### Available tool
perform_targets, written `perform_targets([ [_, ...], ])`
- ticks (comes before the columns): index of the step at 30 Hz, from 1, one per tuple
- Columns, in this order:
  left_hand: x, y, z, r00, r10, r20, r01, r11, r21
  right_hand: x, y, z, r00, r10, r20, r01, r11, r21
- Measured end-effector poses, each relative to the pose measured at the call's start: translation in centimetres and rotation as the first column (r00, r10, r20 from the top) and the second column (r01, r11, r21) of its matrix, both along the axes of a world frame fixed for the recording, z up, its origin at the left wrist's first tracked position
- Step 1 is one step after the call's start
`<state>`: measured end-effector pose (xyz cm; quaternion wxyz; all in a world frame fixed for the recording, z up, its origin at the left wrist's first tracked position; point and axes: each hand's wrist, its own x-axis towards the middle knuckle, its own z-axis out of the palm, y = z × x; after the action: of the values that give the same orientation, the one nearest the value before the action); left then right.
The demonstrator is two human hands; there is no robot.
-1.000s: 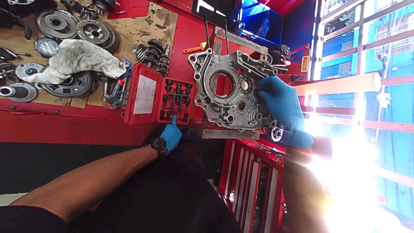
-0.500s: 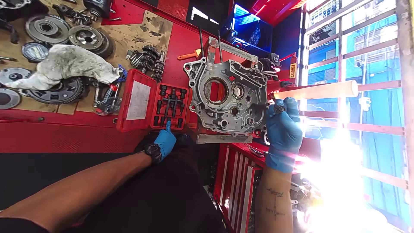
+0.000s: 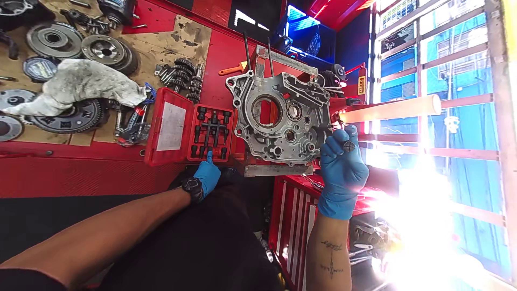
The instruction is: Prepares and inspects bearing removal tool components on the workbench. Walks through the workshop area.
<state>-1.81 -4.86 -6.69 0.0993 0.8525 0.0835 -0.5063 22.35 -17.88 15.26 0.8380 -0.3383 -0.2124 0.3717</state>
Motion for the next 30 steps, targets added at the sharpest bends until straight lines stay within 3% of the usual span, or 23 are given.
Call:
perform_targets([
  [10,0.1,0.0,-0.1,1.0,0.0,-0.009,-0.001,1.0,-0.016,-0.4,-0.3,0.0,1.0,0.003,-0.016,-0.004,1.0,-0.02],
  [16,0.4,0.1,0.4,1.0,0.023,-0.01,-0.024,0.999,-0.035,-1.2,-0.5,0.3,0.997,-0.07,0.022,0.072,0.994,-0.081],
  [25,0.8,0.1,0.2,0.999,0.042,-0.018,-0.042,0.998,-0.046,-2.1,-0.7,0.1,0.996,-0.074,-0.042,0.072,0.997,-0.04],
  [28,0.7,0.0,0.2,0.999,0.044,-0.027,-0.045,0.998,-0.045,-2.4,-0.9,0.2,0.994,-0.11,0.018,0.111,0.99,-0.089],
  [30,0.8,0.0,0.2,0.999,0.038,-0.027,-0.04,0.998,-0.046,-2.6,-0.8,0.5,0.966,-0.191,0.173,0.222,0.958,-0.179],
])
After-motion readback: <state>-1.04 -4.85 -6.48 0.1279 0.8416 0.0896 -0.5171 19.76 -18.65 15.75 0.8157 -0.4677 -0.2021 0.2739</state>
